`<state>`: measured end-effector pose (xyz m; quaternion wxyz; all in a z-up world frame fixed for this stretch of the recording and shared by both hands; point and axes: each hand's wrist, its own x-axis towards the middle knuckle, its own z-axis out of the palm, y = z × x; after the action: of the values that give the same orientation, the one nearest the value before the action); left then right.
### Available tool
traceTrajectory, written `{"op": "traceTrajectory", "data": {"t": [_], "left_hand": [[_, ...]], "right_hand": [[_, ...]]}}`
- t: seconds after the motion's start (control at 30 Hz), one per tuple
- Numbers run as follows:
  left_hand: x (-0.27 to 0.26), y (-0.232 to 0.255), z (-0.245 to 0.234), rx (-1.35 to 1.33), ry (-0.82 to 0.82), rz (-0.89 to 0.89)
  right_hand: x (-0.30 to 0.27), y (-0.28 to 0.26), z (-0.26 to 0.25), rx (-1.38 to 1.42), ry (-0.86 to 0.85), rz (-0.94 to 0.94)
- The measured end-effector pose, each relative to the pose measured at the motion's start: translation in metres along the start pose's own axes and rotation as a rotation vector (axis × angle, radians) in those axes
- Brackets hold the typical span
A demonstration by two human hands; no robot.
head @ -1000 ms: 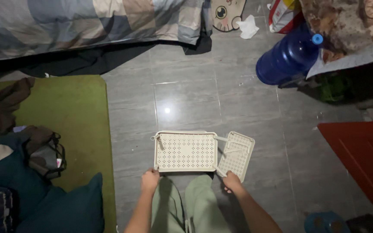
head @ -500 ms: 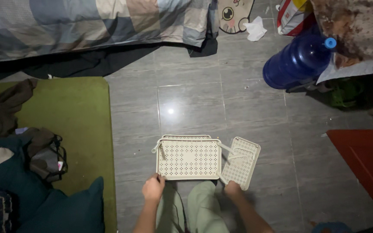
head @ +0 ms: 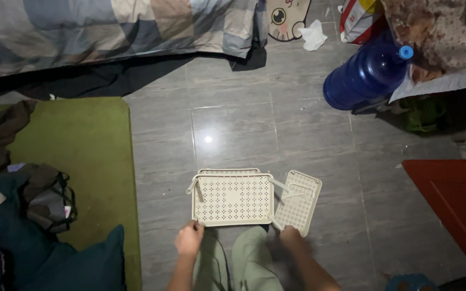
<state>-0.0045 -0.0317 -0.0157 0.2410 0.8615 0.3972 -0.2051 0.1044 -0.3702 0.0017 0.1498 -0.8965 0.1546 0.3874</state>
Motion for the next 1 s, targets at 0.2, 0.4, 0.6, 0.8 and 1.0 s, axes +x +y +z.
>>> {"op": "traceTrajectory", "data": {"t": [0.2, 0.4, 0.6, 0.8, 1.0], "left_hand": [[0.015, 0.019, -0.056, -0.028, -0.244, 0.003], [0.060, 0.056, -0.095, -0.464, 0.322, 0.258], [0.095, 0.105, -0.109, -0.242, 0.087, 0.006], [0.137, 0.063, -0.036, 0.025, 0.011, -0.072], [0.150, 0.027, 0.015, -0.143, -0.705, -0.246]], "right_hand": [[0.036, -0.016, -0.028, 0.114, -0.146, 0.037], [0.093, -0.024, -0.066, 0.875, 0.247, -0.268], [0.130, -0.052, -0.075, 0.688, -0.088, -0.060], [0.155, -0.057, -0.074, 0.373, -0.472, 0.348], [0.147, -0.047, -0.069, 0.478, -0.675, 0.239]]}}
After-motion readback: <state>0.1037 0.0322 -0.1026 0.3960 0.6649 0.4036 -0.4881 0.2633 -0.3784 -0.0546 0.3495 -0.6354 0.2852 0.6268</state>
